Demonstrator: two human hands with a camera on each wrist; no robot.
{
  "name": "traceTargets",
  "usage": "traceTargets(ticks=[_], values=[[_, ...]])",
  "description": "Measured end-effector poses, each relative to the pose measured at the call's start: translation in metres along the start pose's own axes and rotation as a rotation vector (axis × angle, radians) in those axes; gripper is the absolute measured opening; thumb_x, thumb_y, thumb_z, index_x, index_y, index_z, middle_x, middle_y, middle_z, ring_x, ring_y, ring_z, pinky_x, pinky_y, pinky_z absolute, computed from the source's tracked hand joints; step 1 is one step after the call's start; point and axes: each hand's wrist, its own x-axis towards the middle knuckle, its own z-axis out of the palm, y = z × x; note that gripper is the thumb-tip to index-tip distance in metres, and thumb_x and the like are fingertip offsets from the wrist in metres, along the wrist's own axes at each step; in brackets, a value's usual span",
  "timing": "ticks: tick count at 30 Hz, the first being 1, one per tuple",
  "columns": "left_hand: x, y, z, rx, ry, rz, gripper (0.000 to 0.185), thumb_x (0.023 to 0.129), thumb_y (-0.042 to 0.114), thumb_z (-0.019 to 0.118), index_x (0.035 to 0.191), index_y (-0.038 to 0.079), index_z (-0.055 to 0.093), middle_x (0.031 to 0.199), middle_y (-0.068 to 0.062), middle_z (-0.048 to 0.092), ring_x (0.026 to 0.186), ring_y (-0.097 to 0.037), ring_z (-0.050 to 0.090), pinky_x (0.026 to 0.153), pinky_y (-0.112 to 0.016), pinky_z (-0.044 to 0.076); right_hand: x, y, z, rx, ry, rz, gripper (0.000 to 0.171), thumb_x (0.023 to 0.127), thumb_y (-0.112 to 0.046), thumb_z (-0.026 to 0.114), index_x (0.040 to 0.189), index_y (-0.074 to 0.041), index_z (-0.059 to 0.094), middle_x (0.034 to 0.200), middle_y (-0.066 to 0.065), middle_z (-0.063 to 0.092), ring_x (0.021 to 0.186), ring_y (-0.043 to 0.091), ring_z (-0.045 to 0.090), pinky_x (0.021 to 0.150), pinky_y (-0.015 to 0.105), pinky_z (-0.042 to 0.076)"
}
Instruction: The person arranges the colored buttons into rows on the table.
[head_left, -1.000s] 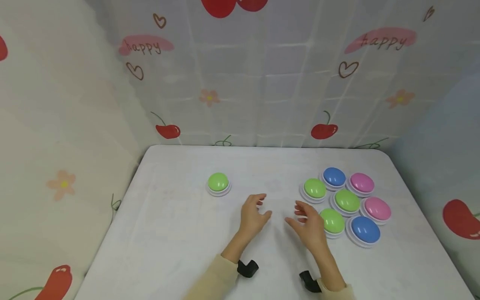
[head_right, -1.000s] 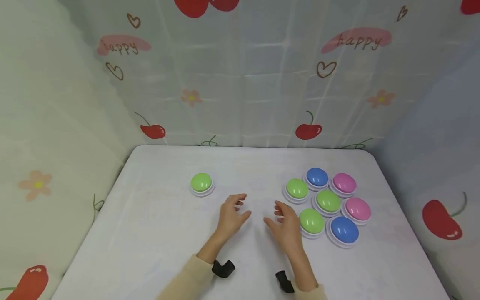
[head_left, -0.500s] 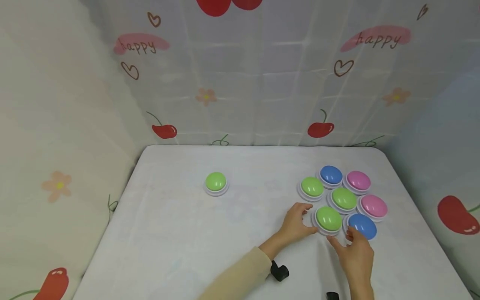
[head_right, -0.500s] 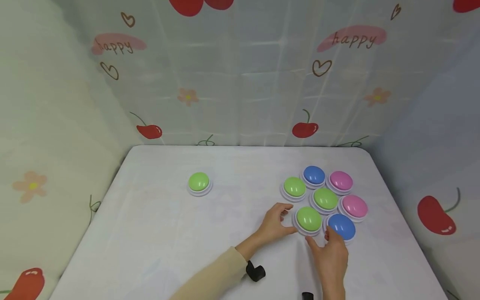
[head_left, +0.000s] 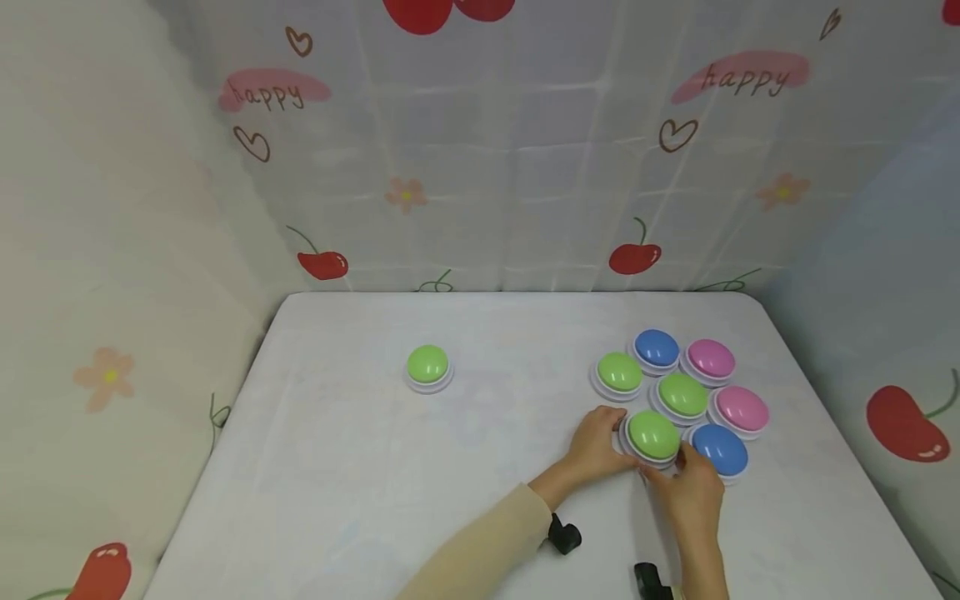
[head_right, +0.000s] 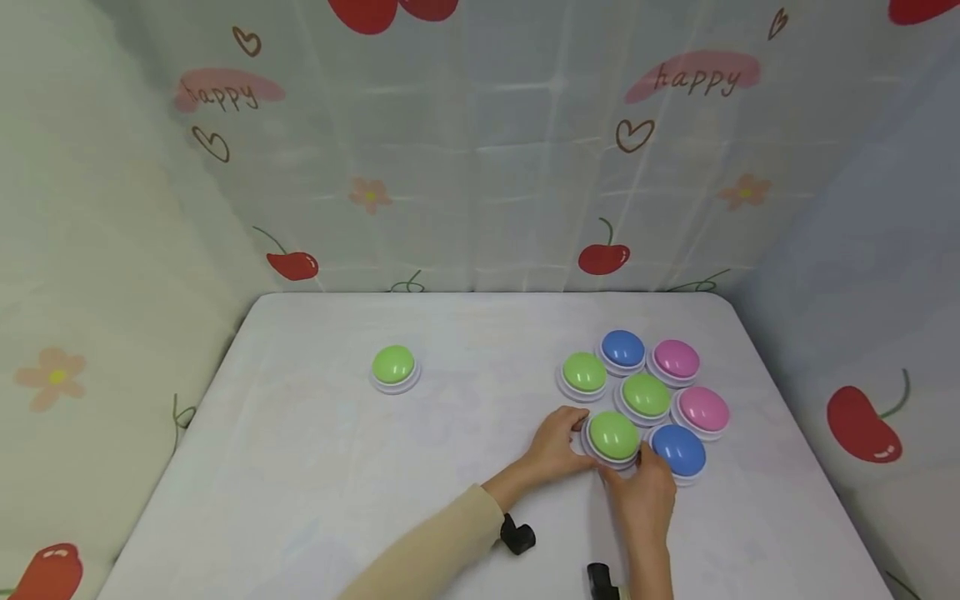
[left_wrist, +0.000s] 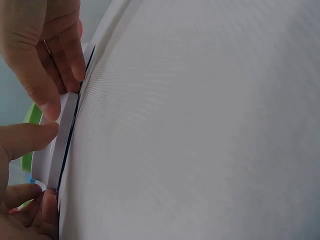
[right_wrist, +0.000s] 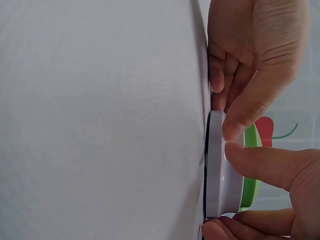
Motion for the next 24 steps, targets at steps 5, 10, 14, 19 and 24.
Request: traceTargets(ticks=[5, 10, 14, 19, 24], values=[[0.001, -0.003, 0.003, 0.031, 0.012, 0.014, 0.067, 0.070, 0.040, 0.086, 0.126, 0.010, 0.063, 0.110, 0.002, 0.061, 0.099, -0.004, 0.054, 0.086, -0.010, 0.040, 0.001, 0.001, 0.003, 0.004, 0.045, -0.026, 0.061, 0.069, -0.010, 0.086, 0.115, 0.018, 0.058, 0.101, 0.037, 0.062, 0.096, 0.050, 0.058, 0.081, 0.061, 0.043], [0.000, -0.004, 0.003, -0.015, 0.036, 0.023, 0.064, 0.069, 0.038, 0.088, 0.123, 0.011, 0.066, 0.107, 0.002, 0.062, 0.095, -0.002, 0.054, 0.083, -0.007, 0.039, 0.001, 0.003, 0.004, 0.001, 0.049, -0.021, 0.060, 0.069, -0.008, 0.085, 0.116, 0.018, 0.058, 0.101, 0.038, 0.062, 0.096, 0.050, 0.057, 0.080, 0.062, 0.042], [-0.001, -0.006, 0.002, -0.049, 0.051, 0.034, 0.064, 0.068, 0.036, 0.088, 0.121, 0.010, 0.067, 0.107, 0.001, 0.063, 0.093, -0.001, 0.055, 0.081, -0.006, 0.040, 0.001, 0.003, 0.006, 0.022, 0.042, 0.007, 0.062, 0.071, -0.007, 0.084, 0.120, 0.018, 0.056, 0.105, 0.038, 0.060, 0.099, 0.050, 0.057, 0.082, 0.062, 0.043], [-0.002, -0.009, 0.000, -0.135, 0.047, 0.027, 0.062, 0.067, 0.032, 0.090, 0.120, 0.009, 0.067, 0.108, 0.000, 0.063, 0.085, -0.001, 0.056, 0.074, -0.003, 0.040, -0.001, 0.004, 0.009, 0.065, 0.054, 0.042, 0.063, 0.072, -0.005, 0.082, 0.124, 0.015, 0.054, 0.109, 0.036, 0.059, 0.102, 0.047, 0.057, 0.085, 0.060, 0.045], [-0.004, -0.011, -0.002, -0.219, 0.049, 0.013, 0.063, 0.066, 0.030, 0.090, 0.120, 0.006, 0.067, 0.107, -0.002, 0.063, 0.080, 0.001, 0.054, 0.071, -0.003, 0.041, -0.002, 0.007, 0.012, 0.097, 0.049, 0.068, 0.065, 0.074, -0.006, 0.082, 0.128, 0.013, 0.052, 0.114, 0.033, 0.056, 0.106, 0.048, 0.058, 0.089, 0.056, 0.051]])
